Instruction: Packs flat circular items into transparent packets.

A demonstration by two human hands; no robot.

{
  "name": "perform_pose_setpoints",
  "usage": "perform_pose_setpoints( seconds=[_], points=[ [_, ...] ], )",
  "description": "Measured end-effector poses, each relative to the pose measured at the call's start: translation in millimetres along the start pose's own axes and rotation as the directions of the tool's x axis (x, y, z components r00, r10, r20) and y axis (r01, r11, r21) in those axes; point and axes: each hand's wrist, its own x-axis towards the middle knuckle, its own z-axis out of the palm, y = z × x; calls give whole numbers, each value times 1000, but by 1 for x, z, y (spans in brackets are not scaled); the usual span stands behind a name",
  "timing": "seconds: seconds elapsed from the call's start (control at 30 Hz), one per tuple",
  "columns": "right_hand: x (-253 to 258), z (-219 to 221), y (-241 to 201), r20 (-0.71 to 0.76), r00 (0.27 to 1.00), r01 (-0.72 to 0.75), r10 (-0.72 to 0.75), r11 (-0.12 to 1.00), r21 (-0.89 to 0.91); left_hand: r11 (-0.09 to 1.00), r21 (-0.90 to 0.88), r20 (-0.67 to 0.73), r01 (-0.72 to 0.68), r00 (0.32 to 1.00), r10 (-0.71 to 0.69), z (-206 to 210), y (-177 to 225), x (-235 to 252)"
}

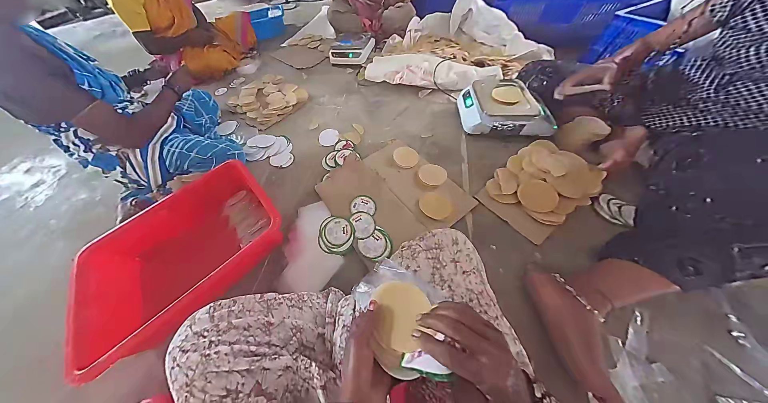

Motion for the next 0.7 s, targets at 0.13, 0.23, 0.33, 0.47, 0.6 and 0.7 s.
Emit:
perform_pose_setpoints(
  seconds=[0.13, 0.23, 0.33, 0.47, 0.6, 0.7],
  points=[
    [14, -14, -9, -186, 982, -39, 22, 995, -88, 999, 15, -4, -31, 1000, 31, -2, -4, 0],
    [22, -13, -11, -184, 983, -42, 5, 980, -194, 998, 22, 33, -55, 998, 55, -4, -7, -4],
    [14, 10, -5, 63, 998, 1, 11, 981, -194, 998, -26, 96, -65, 993, 67, -5, -8, -8],
    [8, 9, -7, 133, 973, -186, 191, 981, -50, 993, -82, 113, -82, 989, 91, -7, -5, -6],
    [11, 7, -4, -24, 789, -591, 613, 769, 243, 987, -68, 78, -143, 986, 148, -3, -4, -10],
    [17, 9, -4, 310, 569, -730, 761, 295, 616, 977, -38, 76, -211, 974, 213, 0, -7, -9]
  ],
)
